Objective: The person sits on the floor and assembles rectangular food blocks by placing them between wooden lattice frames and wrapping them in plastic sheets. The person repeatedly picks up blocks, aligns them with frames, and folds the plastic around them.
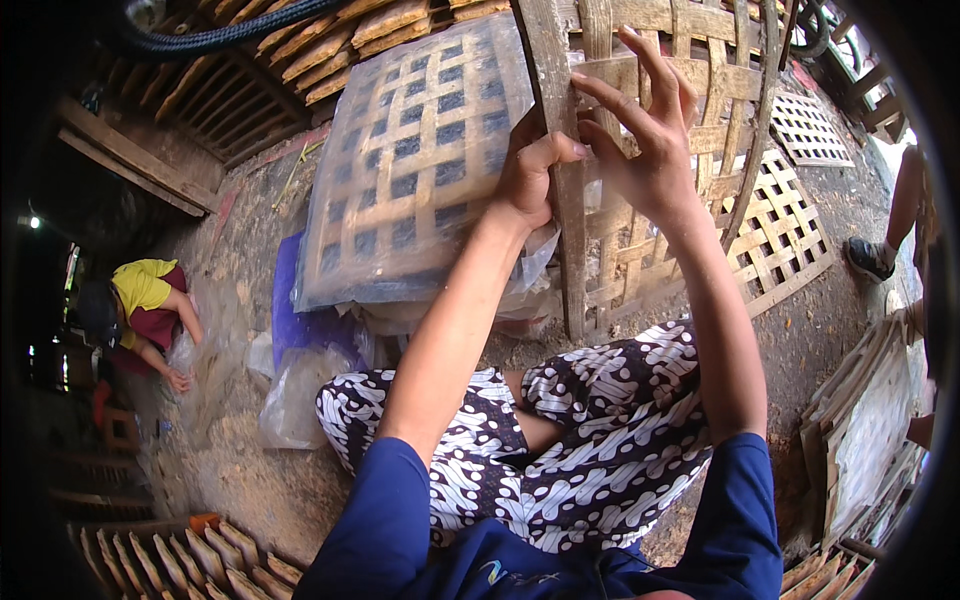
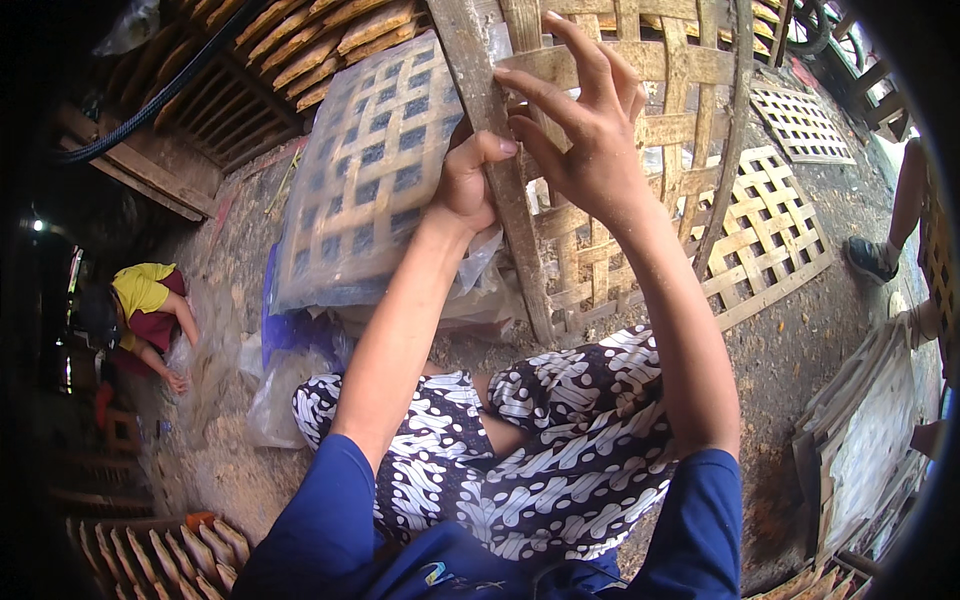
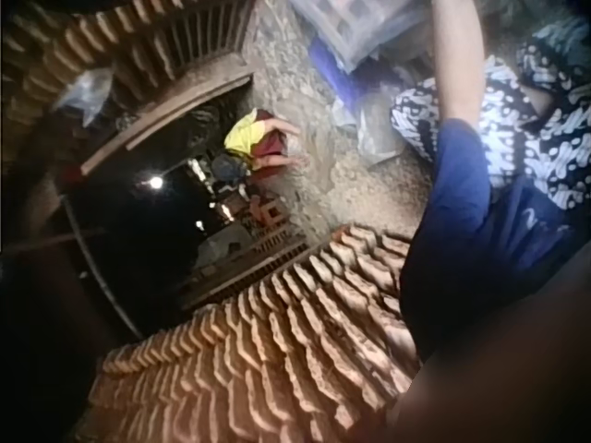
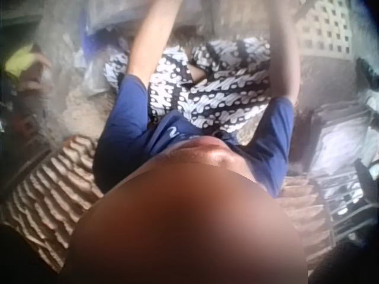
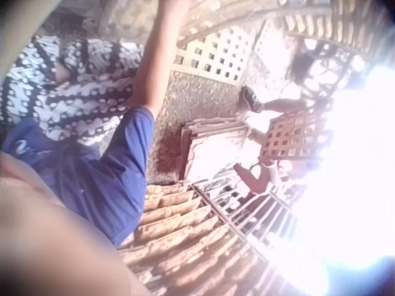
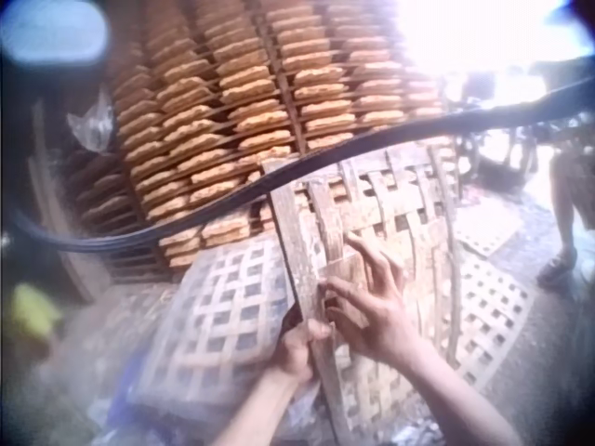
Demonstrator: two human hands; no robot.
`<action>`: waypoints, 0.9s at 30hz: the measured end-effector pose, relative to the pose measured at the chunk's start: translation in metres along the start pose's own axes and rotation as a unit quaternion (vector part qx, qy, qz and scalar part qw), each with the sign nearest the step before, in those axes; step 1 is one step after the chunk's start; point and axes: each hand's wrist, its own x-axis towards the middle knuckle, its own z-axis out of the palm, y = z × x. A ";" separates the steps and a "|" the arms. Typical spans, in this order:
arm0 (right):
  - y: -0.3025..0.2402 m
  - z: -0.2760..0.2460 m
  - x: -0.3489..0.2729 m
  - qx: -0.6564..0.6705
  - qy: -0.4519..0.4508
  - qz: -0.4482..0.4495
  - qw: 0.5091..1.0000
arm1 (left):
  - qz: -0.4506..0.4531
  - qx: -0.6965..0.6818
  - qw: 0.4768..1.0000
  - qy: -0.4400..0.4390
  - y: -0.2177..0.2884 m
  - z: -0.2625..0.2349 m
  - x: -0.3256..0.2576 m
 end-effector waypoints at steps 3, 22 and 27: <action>0.004 0.004 -0.005 -0.001 -0.004 0.013 1.000 | -0.008 -0.010 1.000 0.000 0.001 -0.001 0.001; 0.084 -0.046 -0.027 0.073 0.032 0.072 0.994 | 0.003 0.030 0.999 -0.012 -0.011 -0.019 0.010; 0.132 -0.088 -0.072 0.173 0.022 0.340 0.924 | -0.009 0.010 1.000 0.017 -0.004 -0.007 0.004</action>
